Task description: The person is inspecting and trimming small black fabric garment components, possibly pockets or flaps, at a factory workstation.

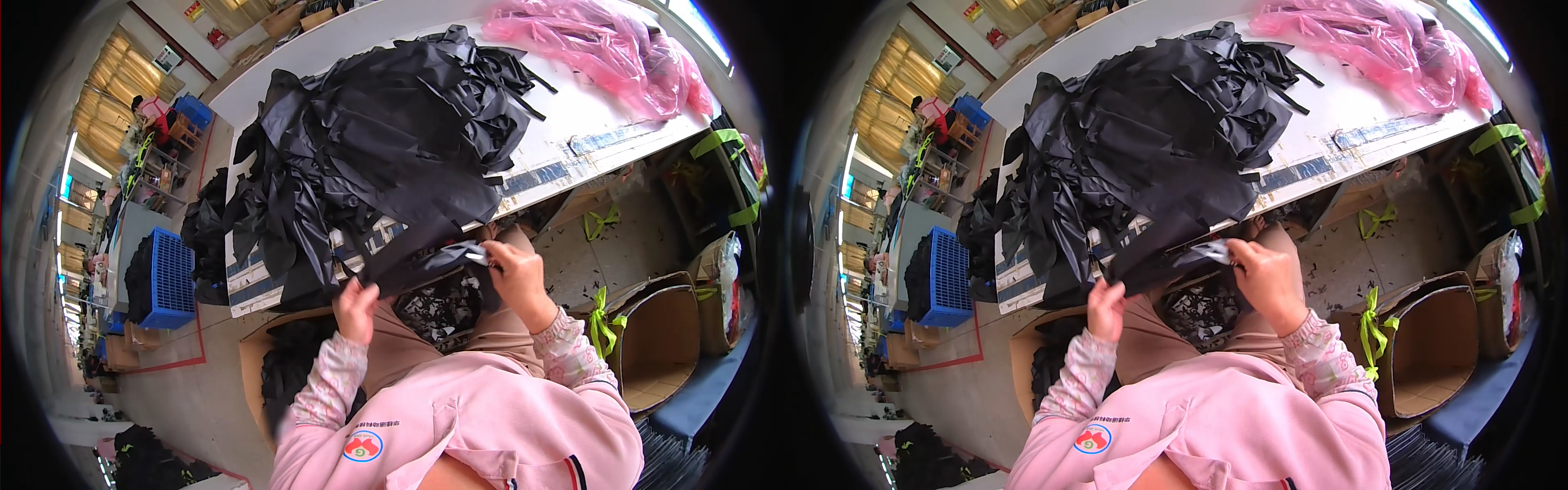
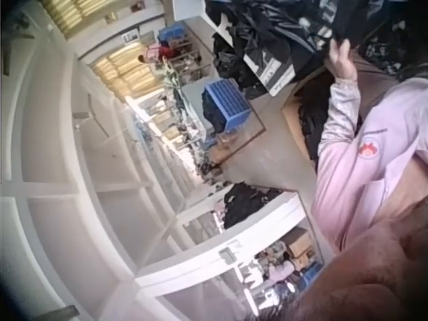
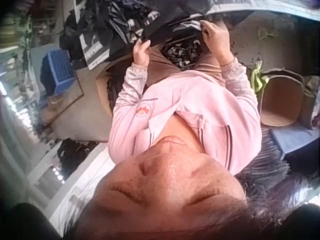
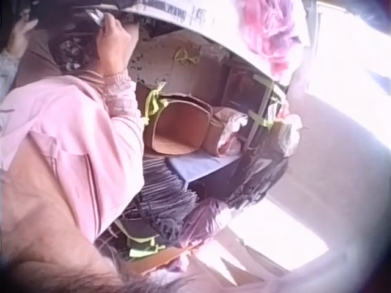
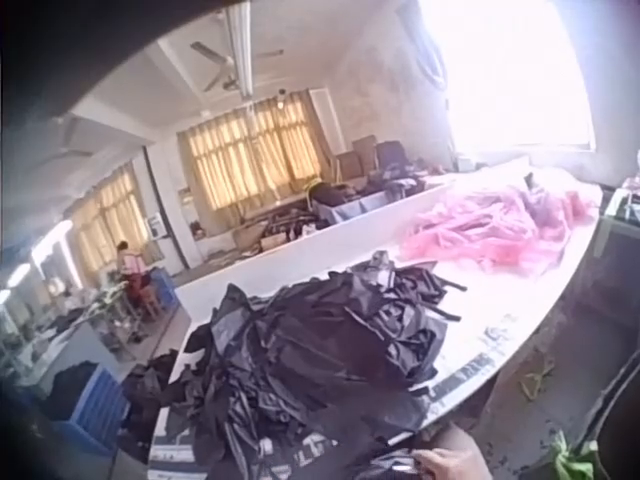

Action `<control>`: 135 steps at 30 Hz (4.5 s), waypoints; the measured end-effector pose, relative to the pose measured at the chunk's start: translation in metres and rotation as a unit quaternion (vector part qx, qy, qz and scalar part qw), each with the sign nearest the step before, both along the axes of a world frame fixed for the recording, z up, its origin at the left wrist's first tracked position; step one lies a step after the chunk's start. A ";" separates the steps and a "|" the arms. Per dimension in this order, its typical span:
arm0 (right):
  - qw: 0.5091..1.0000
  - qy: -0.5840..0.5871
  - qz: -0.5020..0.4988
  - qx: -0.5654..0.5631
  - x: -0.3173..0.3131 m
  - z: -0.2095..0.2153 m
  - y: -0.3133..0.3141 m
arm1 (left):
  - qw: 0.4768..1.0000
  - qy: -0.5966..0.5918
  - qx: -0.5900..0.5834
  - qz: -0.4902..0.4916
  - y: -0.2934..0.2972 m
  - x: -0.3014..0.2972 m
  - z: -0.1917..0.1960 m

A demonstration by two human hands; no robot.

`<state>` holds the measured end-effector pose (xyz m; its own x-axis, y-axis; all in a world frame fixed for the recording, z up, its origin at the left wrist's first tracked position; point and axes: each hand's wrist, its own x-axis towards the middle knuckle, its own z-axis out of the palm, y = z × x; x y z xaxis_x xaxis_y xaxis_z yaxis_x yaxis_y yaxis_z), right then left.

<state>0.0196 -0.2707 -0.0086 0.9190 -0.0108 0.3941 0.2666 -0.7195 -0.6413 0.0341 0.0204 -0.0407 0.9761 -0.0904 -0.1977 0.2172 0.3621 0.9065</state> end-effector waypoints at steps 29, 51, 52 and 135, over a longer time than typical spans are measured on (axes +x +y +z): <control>0.927 -0.186 0.308 0.101 -0.007 0.067 0.009 | 0.957 -0.082 0.107 -0.256 -0.034 0.046 0.021; 0.934 0.043 0.164 0.314 0.001 0.048 0.069 | 0.979 -0.173 0.068 -0.083 -0.051 0.007 0.058; 0.952 0.028 0.147 0.268 0.002 0.045 0.066 | 0.975 -0.186 0.078 -0.088 -0.051 0.005 0.056; 0.831 0.274 0.227 0.427 -0.017 0.033 0.065 | 0.966 -0.252 0.051 -0.005 -0.064 -0.017 0.047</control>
